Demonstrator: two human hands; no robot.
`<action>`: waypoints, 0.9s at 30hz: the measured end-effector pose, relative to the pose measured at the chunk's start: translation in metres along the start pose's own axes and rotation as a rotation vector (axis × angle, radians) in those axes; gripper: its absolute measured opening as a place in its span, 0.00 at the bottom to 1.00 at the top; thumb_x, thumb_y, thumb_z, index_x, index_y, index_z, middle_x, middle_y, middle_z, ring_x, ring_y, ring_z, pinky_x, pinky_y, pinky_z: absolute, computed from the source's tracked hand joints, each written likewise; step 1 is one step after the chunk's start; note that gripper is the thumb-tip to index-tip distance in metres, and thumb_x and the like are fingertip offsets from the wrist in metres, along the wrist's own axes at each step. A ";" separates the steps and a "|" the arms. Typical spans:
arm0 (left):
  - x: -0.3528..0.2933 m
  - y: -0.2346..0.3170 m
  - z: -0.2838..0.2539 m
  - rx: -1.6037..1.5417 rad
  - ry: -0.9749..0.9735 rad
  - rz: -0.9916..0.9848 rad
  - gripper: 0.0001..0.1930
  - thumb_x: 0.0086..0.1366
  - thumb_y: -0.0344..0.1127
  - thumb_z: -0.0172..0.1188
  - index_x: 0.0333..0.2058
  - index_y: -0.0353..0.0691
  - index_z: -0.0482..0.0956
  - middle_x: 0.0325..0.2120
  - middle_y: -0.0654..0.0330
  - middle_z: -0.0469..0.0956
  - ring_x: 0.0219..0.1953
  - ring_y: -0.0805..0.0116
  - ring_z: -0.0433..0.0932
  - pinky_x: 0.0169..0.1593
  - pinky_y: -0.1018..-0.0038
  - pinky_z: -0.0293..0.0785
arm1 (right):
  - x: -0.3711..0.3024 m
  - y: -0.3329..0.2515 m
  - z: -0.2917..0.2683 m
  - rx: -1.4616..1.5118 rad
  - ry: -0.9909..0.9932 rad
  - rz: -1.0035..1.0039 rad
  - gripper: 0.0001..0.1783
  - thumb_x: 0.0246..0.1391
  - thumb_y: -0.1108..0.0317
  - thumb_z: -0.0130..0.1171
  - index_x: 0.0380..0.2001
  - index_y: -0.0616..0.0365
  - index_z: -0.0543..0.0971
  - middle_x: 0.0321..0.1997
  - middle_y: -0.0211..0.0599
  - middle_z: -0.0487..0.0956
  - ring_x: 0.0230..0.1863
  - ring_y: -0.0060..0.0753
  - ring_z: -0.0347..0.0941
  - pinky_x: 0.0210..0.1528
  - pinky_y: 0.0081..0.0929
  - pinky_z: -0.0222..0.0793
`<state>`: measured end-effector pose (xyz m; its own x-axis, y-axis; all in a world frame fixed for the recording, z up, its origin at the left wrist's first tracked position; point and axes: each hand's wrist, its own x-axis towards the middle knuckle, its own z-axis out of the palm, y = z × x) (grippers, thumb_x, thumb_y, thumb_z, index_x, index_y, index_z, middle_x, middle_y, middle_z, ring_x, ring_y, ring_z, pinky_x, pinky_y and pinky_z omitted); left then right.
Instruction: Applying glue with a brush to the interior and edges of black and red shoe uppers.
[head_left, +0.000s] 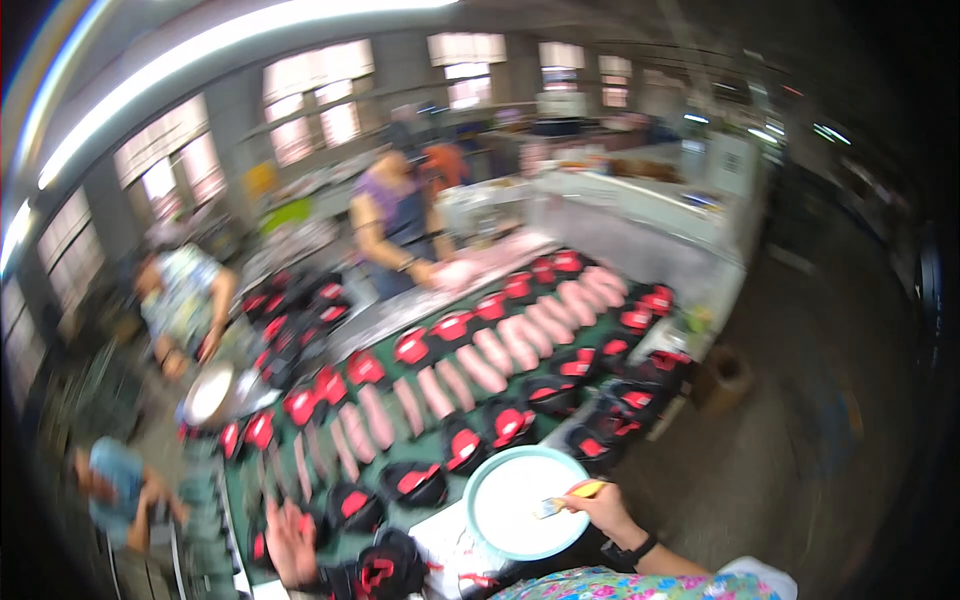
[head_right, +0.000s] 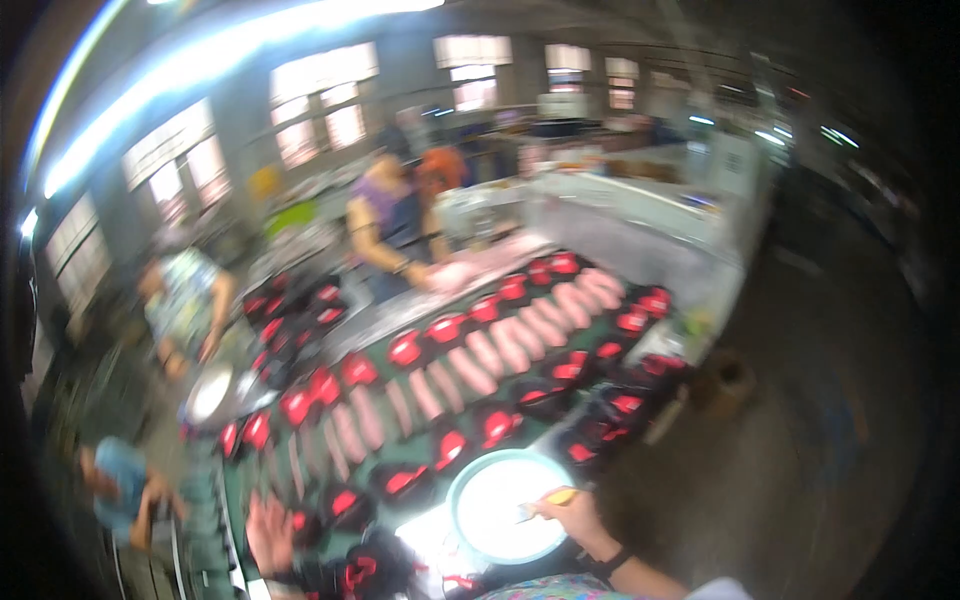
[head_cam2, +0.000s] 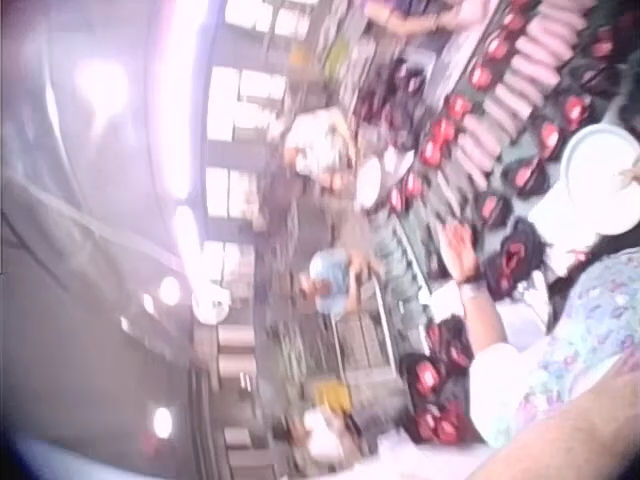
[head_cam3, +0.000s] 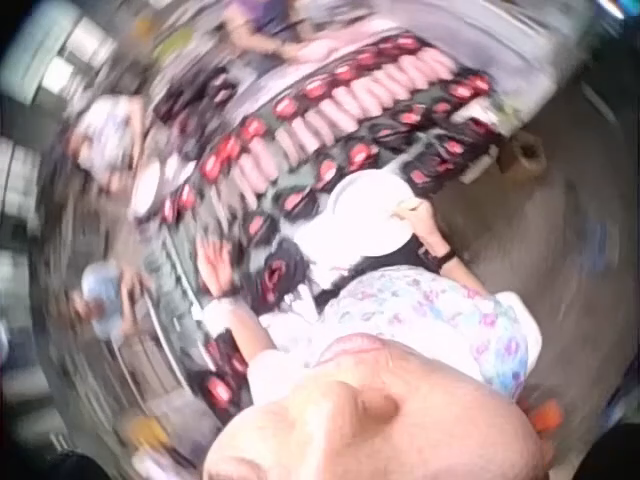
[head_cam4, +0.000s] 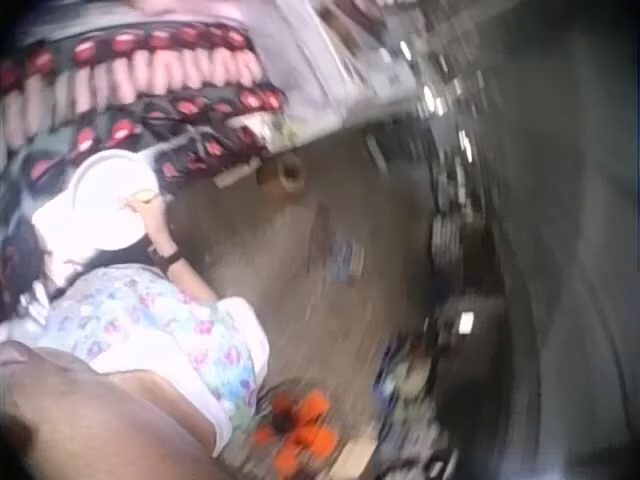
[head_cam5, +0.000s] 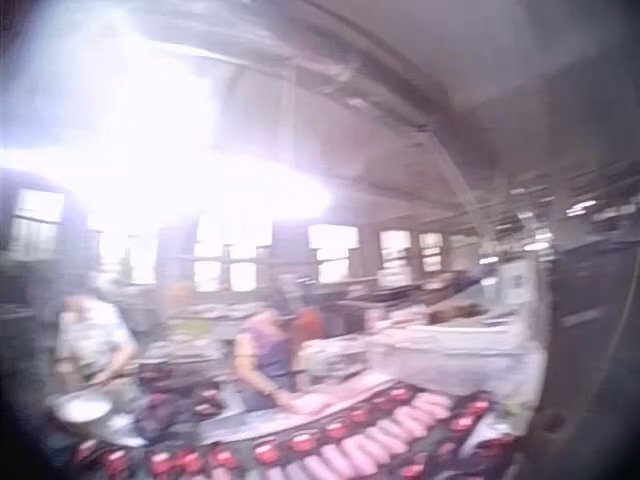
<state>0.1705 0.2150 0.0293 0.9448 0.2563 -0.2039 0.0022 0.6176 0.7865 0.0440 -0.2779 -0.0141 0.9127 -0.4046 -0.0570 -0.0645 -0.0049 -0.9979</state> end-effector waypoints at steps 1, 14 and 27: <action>-0.001 0.015 0.001 -0.064 0.002 0.189 0.30 0.64 0.39 0.53 0.64 0.51 0.56 0.55 0.54 0.63 0.58 0.57 0.62 0.60 0.56 0.59 | -0.002 -0.008 0.003 0.019 -0.026 -0.006 0.06 0.47 0.75 0.65 0.30 0.66 0.80 0.25 0.36 0.80 0.24 0.20 0.76 0.29 0.18 0.72; -0.129 0.020 0.078 0.358 -0.452 -0.014 0.19 0.70 0.39 0.45 0.53 0.32 0.70 0.41 0.52 0.79 0.40 0.68 0.78 0.45 0.74 0.73 | 0.031 -0.019 0.012 0.051 -0.157 0.123 0.05 0.45 0.78 0.61 0.28 0.68 0.77 0.26 0.40 0.78 0.24 0.28 0.76 0.27 0.21 0.72; -0.059 -0.026 -0.107 -0.270 0.250 -0.227 0.16 0.65 0.42 0.52 0.45 0.37 0.72 0.35 0.52 0.79 0.32 0.56 0.79 0.39 0.61 0.78 | 0.002 -0.103 0.052 -0.031 -0.293 0.058 0.05 0.49 0.76 0.62 0.28 0.65 0.76 0.24 0.35 0.77 0.22 0.24 0.73 0.26 0.20 0.71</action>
<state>0.0800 0.2637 -0.0417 0.8216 0.2439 -0.5153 0.0832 0.8429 0.5317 0.0733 -0.2308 0.0866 0.9844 -0.1242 -0.1245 -0.1279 -0.0195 -0.9916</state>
